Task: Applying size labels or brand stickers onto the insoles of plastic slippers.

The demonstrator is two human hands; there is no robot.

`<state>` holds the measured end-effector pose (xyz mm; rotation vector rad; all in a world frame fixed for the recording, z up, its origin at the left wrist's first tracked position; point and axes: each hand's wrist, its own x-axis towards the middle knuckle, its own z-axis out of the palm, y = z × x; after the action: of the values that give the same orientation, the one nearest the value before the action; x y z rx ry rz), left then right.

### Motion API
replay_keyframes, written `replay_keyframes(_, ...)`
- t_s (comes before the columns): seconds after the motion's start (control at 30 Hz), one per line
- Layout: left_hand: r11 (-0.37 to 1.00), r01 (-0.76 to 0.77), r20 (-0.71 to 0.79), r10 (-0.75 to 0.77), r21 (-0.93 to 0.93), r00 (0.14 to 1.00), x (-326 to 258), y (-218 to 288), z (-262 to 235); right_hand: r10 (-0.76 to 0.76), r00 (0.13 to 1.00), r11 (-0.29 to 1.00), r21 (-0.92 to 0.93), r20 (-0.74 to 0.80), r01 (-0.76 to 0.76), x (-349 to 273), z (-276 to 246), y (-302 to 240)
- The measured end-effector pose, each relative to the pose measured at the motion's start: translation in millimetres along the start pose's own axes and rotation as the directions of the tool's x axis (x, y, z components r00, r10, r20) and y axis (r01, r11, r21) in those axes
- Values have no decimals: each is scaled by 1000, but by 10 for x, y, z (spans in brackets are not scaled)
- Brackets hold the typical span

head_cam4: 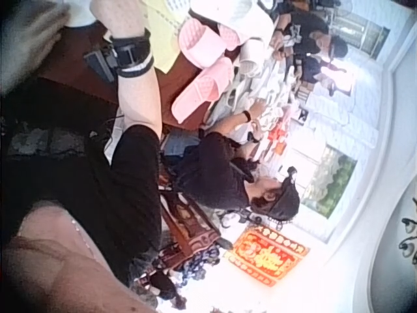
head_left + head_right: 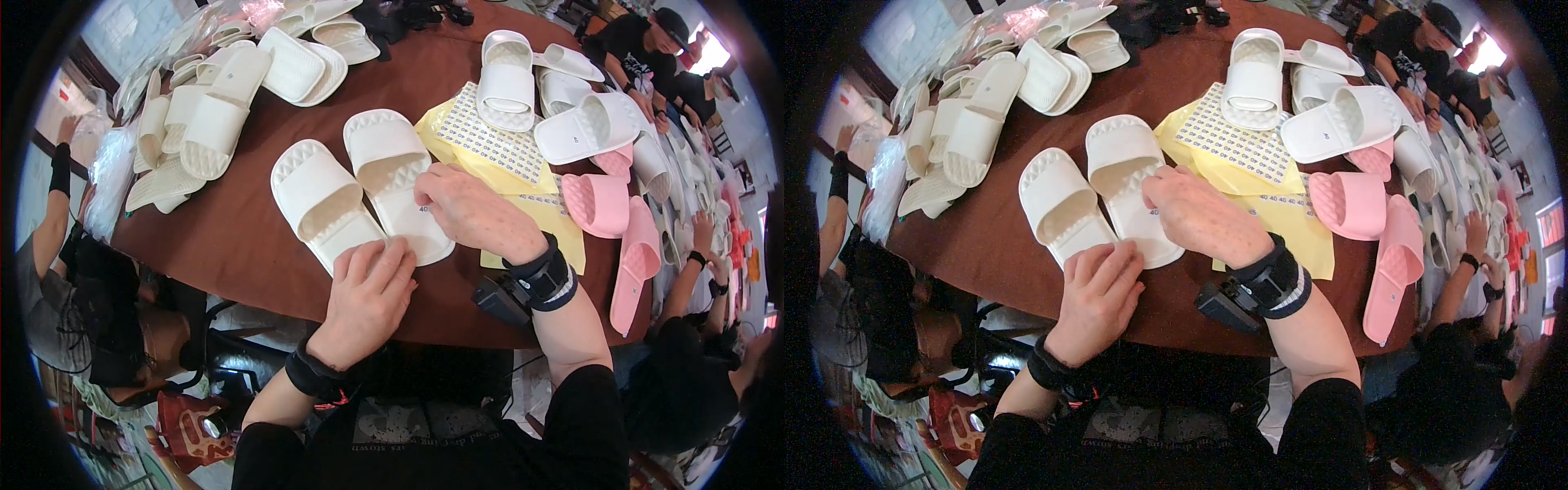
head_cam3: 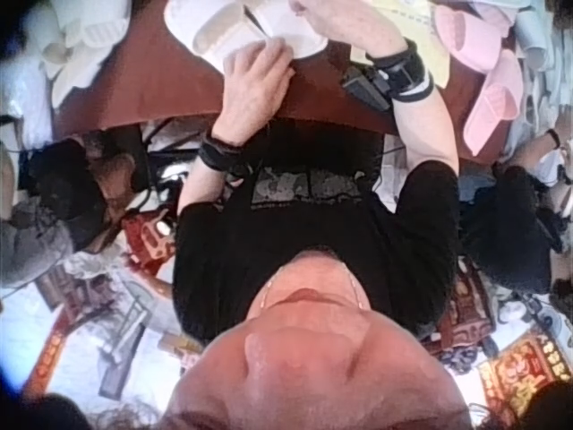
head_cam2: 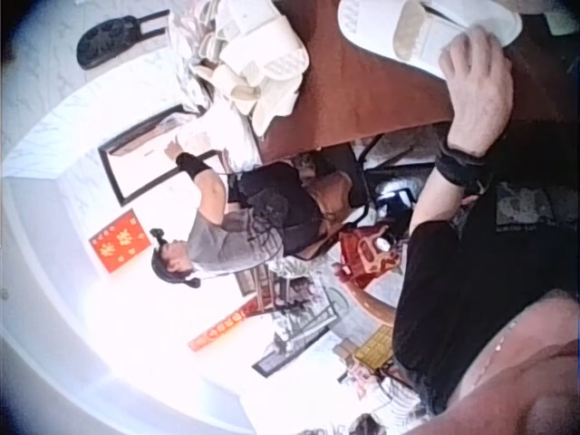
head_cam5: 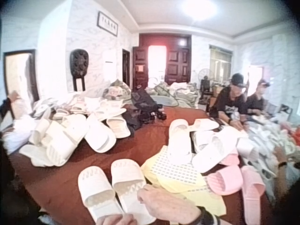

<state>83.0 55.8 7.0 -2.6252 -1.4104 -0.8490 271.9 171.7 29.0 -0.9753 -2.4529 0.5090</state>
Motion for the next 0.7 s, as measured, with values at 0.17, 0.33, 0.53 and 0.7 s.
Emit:
replay_keyframes(0.17, 1000, 4, -16, -4, 16, 1000, -171, 79, 49, 7, 999, 1000, -10, 43, -6, 8, -11, -27)
replay_keyframes(0.33, 1000, -3, -60, 4, 2, 998, -230, 96, 97, -12, 1000, 999, -32, -1, 12, 3, -4, -6)
replay_keyframes(0.53, 1000, -14, -47, 15, 16, 999, -176, 123, 72, 8, 1000, 999, -50, 17, -8, 7, -17, -22)
replay_keyframes(0.7, 1000, -12, -33, 13, 20, 999, -106, 145, 98, 6, 1000, 998, -59, -1, -6, -6, 9, -43)
